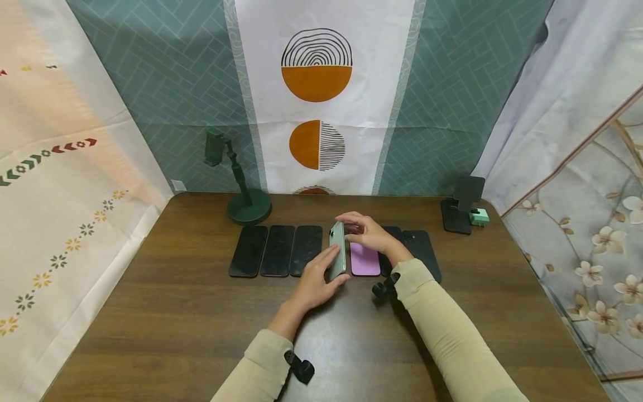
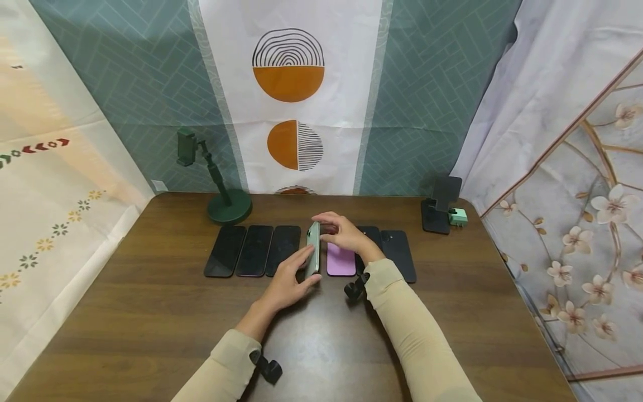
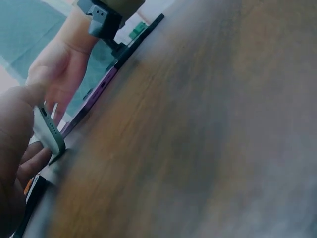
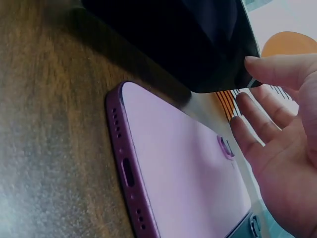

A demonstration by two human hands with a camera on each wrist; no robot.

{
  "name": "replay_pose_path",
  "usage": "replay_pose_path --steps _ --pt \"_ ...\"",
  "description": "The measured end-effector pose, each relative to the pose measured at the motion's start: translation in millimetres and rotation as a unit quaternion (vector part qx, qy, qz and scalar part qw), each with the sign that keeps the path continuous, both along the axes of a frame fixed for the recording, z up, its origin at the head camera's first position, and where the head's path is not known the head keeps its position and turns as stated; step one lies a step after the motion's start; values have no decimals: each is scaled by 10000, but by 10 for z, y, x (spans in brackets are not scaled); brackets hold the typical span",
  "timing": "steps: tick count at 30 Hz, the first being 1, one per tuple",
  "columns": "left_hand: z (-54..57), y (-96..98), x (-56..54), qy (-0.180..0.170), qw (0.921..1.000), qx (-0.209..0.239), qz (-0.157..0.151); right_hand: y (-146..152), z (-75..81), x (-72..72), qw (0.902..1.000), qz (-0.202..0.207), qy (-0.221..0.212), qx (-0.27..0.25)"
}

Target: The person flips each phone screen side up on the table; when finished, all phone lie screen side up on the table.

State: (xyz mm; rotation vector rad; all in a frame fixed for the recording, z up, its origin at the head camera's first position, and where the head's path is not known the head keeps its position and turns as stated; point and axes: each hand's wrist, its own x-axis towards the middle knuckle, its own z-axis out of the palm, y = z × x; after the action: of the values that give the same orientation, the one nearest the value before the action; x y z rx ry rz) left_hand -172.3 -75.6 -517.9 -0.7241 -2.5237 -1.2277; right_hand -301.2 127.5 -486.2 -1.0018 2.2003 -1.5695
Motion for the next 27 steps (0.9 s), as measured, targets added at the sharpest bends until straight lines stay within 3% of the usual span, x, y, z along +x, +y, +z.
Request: replay_pose_path --steps 6,11,16,23,27 --pt "7 -35 -32 -54 9985 466 -279 -23 38 -11 9989 153 127 415" --pt "-1 -59 -27 -169 9961 771 -407 -42 30 -17 9980 271 -59 567" --pt "-31 -76 -9 -308 9954 760 -491 -47 13 -7 9960 205 -213 841" --pt "-16 -97 -14 151 9981 412 -423 -64 21 -15 9927 13 35 1205" --pt "-10 -104 -24 164 9972 557 -470 -62 -3 -16 9915 -50 60 1298"
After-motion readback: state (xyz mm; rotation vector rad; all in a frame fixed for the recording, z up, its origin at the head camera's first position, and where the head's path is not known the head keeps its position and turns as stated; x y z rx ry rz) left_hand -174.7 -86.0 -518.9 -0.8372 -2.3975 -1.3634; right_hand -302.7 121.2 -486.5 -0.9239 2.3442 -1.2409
